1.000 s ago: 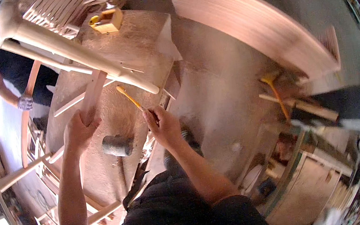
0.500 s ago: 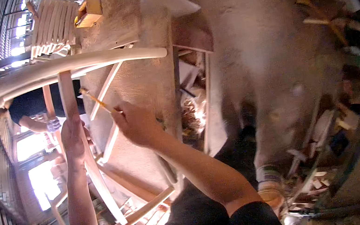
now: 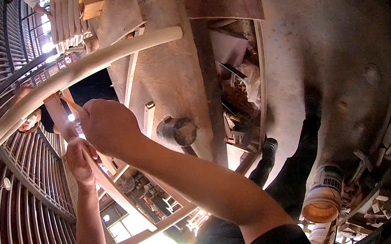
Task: The person assembles a wooden chair frame by hand, using a mallet to fit wooden slats into the legs. They then use a large metal bar clamp to secure the joints, tightening it with a wrench. The person also uses a pencil to mark the wood and a chisel to adjust the fit of the components.
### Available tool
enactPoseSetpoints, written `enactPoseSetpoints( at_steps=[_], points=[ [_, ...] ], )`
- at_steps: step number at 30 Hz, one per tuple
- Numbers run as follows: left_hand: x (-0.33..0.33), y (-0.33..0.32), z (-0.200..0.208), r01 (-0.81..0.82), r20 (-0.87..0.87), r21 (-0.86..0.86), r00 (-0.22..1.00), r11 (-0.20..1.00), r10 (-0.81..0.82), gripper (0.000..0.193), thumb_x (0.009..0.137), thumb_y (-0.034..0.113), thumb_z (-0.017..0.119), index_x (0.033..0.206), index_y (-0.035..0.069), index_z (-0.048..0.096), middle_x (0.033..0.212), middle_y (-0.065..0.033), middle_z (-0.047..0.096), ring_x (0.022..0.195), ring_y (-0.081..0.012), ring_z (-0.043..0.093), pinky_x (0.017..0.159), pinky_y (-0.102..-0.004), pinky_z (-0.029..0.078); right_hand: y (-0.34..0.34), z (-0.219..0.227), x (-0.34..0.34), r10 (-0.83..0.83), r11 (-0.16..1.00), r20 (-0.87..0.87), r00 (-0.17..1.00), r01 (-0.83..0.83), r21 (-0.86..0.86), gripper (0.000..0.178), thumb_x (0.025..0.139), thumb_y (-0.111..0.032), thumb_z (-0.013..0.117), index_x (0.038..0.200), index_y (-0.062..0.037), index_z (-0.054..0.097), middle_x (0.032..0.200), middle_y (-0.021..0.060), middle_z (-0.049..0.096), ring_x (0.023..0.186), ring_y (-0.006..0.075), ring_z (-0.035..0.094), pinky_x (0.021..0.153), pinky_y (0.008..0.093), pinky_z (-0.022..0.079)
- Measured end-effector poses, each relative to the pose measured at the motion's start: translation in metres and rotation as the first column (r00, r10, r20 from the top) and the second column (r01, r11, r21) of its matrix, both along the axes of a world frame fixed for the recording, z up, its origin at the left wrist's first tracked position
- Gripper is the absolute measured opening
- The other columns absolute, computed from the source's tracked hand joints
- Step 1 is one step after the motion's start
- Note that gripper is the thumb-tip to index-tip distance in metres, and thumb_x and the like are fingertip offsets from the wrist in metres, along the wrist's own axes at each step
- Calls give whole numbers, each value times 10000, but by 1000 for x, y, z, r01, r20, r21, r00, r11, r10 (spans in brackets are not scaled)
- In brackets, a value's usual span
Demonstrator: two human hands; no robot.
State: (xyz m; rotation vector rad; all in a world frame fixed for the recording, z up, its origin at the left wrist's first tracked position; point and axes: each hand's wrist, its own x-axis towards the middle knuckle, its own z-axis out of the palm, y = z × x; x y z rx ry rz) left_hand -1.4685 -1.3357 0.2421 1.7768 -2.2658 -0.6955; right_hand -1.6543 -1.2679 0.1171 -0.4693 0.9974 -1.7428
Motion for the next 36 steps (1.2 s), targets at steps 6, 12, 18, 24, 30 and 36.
enactPoseSetpoints(
  at_steps=[6, 12, 18, 24, 30, 36],
  points=[
    [0, 2, 4, 65, 36, 25, 997, 998, -66, 406, 1087, 429, 420, 1014, 61, 575, 672, -20, 587, 489, -79, 562, 414, -209, 447, -15, 7, 23, -147, 988, -349, 926, 119, -101, 268, 941, -221, 550, 839, 5, 651, 838, 196, 637, 791, 387, 673, 709, 486, 552],
    [-15, 13, 3, -106, -49, 21, 993, 994, 107, 458, 1016, 511, 561, 889, 71, 552, 598, 0, 515, 469, -113, 518, 416, -248, 441, 25, 25, -8, -94, 995, -184, 978, 88, -43, 280, 974, -219, 514, 858, 6, 633, 841, 222, 633, 815, 412, 651, 740, 529, 510],
    [-17, 10, 1, -105, -68, 13, 992, 994, 106, 443, 1019, 473, 583, 929, 42, 535, 557, 1, 493, 415, -99, 486, 365, -253, 406, 22, 15, 18, -35, 995, -10, 999, 36, 96, 376, 981, -280, 511, 834, 39, 646, 787, 252, 630, 759, 435, 622, 731, 524, 474],
    [1, 5, -7, -113, -78, -60, 991, 992, 108, 543, 938, 566, 671, 910, 33, 572, 571, 2, 518, 426, -82, 477, 382, -259, 391, 29, 45, 8, -65, 995, -1, 998, 65, 75, 397, 980, -308, 557, 896, 59, 681, 682, 172, 575, 626, 271, 584, 629, 429, 464],
    [10, -2, -14, -83, 17, -97, 996, 992, 85, 584, 913, 586, 676, 925, 6, 614, 749, -155, 632, 746, -261, 653, 675, -431, 508, 19, 20, 36, 51, 990, 425, 904, -102, 99, 291, 1020, -256, 601, 1051, 3, 729, 622, -56, 454, 495, 50, 393, 445, 235, 322],
    [-17, 15, 24, -29, 140, -131, 989, 991, 47, 527, 949, 558, 588, 1036, 40, 628, 901, -227, 705, 909, -441, 682, 784, -518, 515, 58, -26, -4, -82, 966, 467, 880, 185, -179, 250, 1046, -256, 574, 1131, -41, 672, 648, -72, 425, 482, 42, 351, 421, 216, 309]
  ],
)
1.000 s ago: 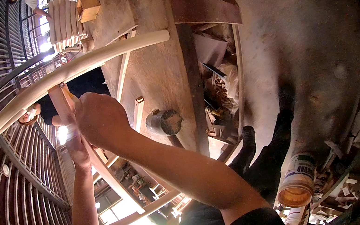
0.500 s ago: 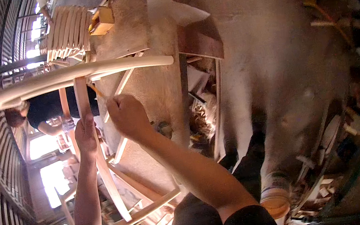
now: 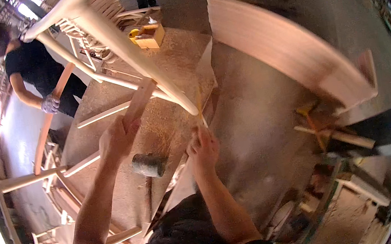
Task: The person assembles a wooden chair frame by hand, using a mallet to fit wooden slats into the legs. They then use a large metal bar clamp to secure the joints, tightening it with a wrench. The person also uses a pencil to mark the wood and a chisel to adjust the fit of the components.
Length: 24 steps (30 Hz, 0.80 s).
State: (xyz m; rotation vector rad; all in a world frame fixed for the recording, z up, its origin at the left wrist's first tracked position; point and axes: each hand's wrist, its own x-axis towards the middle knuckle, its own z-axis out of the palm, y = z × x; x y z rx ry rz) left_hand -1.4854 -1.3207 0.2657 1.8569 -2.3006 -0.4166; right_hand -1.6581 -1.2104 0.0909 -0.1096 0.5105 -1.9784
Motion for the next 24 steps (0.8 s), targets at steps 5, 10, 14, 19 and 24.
enactPoseSetpoints(
  at_steps=[5, 10, 14, 19, 24],
  points=[
    [8, 5, 3, -3, 45, 45, 999, 999, 1, 466, 956, 484, 607, 1038, 25, 620, 895, -242, 704, 820, -467, 682, 703, -520, 546, 0, 16, -31, 48, 842, -386, 921, 171, 512, 306, 1025, -349, 571, 1053, -49, 628, 693, -49, 436, 535, 62, 365, 460, 217, 299],
    [-6, 1, 12, 334, 216, -297, 936, 895, -278, 130, 839, 194, 635, 909, 100, 690, 721, -75, 624, 625, -224, 689, 427, -357, 524, -52, -8, -101, 267, 781, -733, 625, 306, 545, 376, 997, -425, 568, 957, -52, 594, 689, -33, 435, 578, 89, 396, 515, 249, 314],
    [-12, 16, -12, 242, 105, -203, 969, 949, -225, 133, 859, 196, 630, 853, 86, 704, 751, -80, 629, 638, -251, 706, 438, -388, 537, -110, -1, -144, 557, 784, -787, 265, 146, 604, 332, 995, -359, 602, 890, -44, 594, 720, 2, 487, 618, 120, 447, 554, 289, 354],
    [10, -19, -5, -26, -264, 4, 964, 1000, 26, 351, 820, 375, 731, 858, 32, 665, 720, -150, 683, 728, -353, 718, 638, -446, 571, -266, -20, -147, 490, 869, -869, -75, -40, 493, 281, 998, -276, 611, 948, -2, 653, 798, 83, 581, 702, 208, 535, 641, 341, 431],
    [10, -10, -6, -203, -320, -4, 928, 979, 191, 378, 751, 381, 783, 845, 42, 646, 687, -151, 665, 723, -386, 693, 654, -480, 546, -359, -52, -156, 168, 965, -859, -484, -96, 243, 281, 1005, -248, 604, 995, 24, 674, 861, 154, 636, 772, 294, 580, 727, 401, 476]
  ],
)
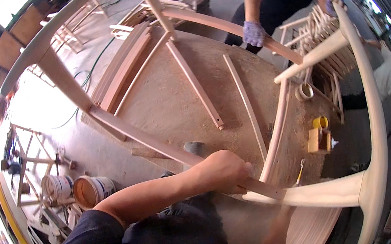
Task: The person assembles a wooden chair frame by hand, using a mallet to fit wooden slats into the legs. They then use a large metal bar clamp to secure the joints, tightening it with a wrench. The person also uses a pencil to mark the wood and a chisel to adjust the fit of the components.
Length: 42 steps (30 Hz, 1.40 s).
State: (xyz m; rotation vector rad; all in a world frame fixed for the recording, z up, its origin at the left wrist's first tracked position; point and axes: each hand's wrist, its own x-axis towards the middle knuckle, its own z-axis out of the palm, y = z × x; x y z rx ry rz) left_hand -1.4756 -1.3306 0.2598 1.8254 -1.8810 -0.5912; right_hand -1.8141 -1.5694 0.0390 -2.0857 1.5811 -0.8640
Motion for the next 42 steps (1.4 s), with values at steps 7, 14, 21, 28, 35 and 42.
enactPoseSetpoints(
  at_steps=[7, 14, 21, 28, 35, 42],
  points=[
    [-8, 5, -17, -147, -16, -179, 989, 973, 147, 390, 636, 430, 829, 799, 111, 676, 654, -108, 634, 675, -366, 659, 612, -471, 509, -35, -36, -3, 96, 951, -217, 971, -154, -269, 300, 1016, -232, 590, 1062, 46, 690, 945, 225, 689, 872, 370, 628, 829, 459, 519],
    [-11, 8, -21, -157, 22, -214, 986, 964, 165, 408, 626, 460, 832, 786, 122, 670, 668, -92, 644, 684, -343, 670, 610, -470, 508, -31, -30, 25, 46, 990, -232, 972, -75, -119, 353, 1018, -290, 575, 1165, 27, 629, 1060, 219, 650, 942, 356, 623, 883, 452, 506],
    [-24, 22, -40, -226, 123, -327, 952, 918, 279, 454, 766, 489, 751, 980, 107, 633, 939, -74, 671, 919, -294, 654, 795, -419, 505, -19, -29, 39, 49, 997, -208, 977, -59, -44, 433, 1020, -347, 560, 1268, 8, 567, 1175, 214, 611, 1012, 342, 618, 936, 445, 492],
    [-29, 53, -16, -347, -172, -586, 936, 732, 306, 225, 783, 225, 779, 906, 91, 646, 954, -83, 662, 967, -326, 639, 800, -453, 539, -14, -21, 46, 51, 997, -60, 997, -46, 69, 526, 1022, -404, 545, 1370, -11, 506, 1290, 209, 573, 1082, 327, 612, 990, 439, 479],
    [-39, 152, -64, -854, -699, 148, 265, 498, 664, 282, 950, 270, 719, 829, 20, 672, 785, -41, 687, 693, -199, 639, 650, -375, 523, -17, 96, 27, -5, 894, 808, 589, -359, 267, 628, 1024, -461, 530, 1473, -30, 445, 1405, 204, 534, 1152, 313, 607, 1044, 432, 466],
    [-3, 144, -83, -766, -947, 310, -301, 563, 113, 426, 1048, 388, 564, 1276, 29, 537, 1104, -124, 697, 975, -201, 682, 856, -336, 552, 57, 214, 75, 442, 641, 815, 374, -767, 5, 759, 934, -588, 594, 1379, 14, 468, 1133, 147, 655, 1038, 261, 627, 969, 384, 485]
  ],
)
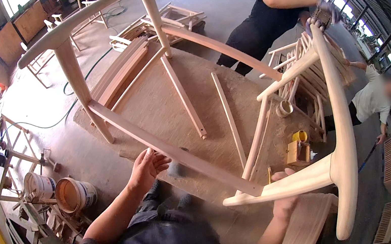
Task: The person assembles a wooden chair frame by hand, using a mallet to fit wooden slats into the legs. They then use a large metal bar clamp to secure the joints, tightening it with a wrench. The person also uses a pencil to mark the wood and a chisel to adjust the fit of the components.
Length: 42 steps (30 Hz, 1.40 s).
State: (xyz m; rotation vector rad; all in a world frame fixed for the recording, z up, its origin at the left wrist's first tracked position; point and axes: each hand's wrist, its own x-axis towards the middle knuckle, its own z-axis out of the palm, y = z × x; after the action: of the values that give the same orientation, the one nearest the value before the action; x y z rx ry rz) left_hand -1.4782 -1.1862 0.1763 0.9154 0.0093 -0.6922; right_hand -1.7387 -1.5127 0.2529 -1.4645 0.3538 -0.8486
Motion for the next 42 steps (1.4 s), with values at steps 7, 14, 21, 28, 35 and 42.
enactPoseSetpoints(
  at_steps=[7, 14, 21, 28, 35, 42],
  points=[
    [12, -26, 8, 22, 100, -65, 995, 998, -15, 363, 1060, 294, 553, 1215, -33, 579, 1150, -152, 694, 1084, -269, 686, 1003, -424, 538, 7, 4, 25, 19, 984, 30, 999, -14, -176, 529, 800, -385, 736, 1099, -28, 485, 844, 99, 577, 741, 178, 575, 701, 316, 503],
    [9, -22, 43, 5, 157, -71, 988, 997, 6, 332, 1044, 259, 570, 1181, -42, 591, 1116, -163, 699, 1025, -268, 705, 953, -422, 563, 28, 30, 31, -41, 999, 59, 997, 40, 6, 376, 789, -201, 709, 1057, -48, 494, 785, 73, 525, 689, 163, 546, 633, 324, 490],
    [42, -15, 62, -24, 283, -47, 959, 999, 37, 310, 1020, 238, 608, 1175, -27, 567, 1084, -134, 690, 981, -253, 707, 912, -418, 580, 55, 58, 56, -167, 980, 38, 985, 162, 112, 305, 761, -137, 704, 984, -36, 522, 778, 57, 513, 645, 158, 543, 604, 313, 486],
    [42, -22, 71, -166, 273, -27, 947, 986, 167, 265, 1004, 161, 593, 1185, -20, 525, 1074, -125, 645, 964, -226, 676, 843, -401, 579, 78, 71, 69, -160, 976, 126, 979, 137, 172, 281, 711, -107, 721, 918, -19, 553, 741, 47, 528, 603, 151, 551, 575, 297, 481],
    [4, -39, 81, -193, 240, -238, 938, 952, 250, 358, 997, 95, 577, 1294, 75, 378, 1061, -109, 598, 960, -256, 664, 841, -459, 597, 111, 83, 80, -130, 970, 129, 983, 99, 224, 284, 702, -112, 761, 923, -31, 603, 793, 38, 587, 647, 131, 566, 625, 282, 481],
    [-48, -20, 110, -343, 170, -195, 911, 919, 376, 420, 957, 72, 596, 1300, 162, 371, 936, -72, 565, 805, -223, 631, 729, -379, 572, 194, 102, 95, 326, 890, 110, 939, -344, 299, 419, 832, -239, 843, 1093, -22, 598, 967, 70, 671, 796, 118, 654, 618, 242, 524]
  ],
)
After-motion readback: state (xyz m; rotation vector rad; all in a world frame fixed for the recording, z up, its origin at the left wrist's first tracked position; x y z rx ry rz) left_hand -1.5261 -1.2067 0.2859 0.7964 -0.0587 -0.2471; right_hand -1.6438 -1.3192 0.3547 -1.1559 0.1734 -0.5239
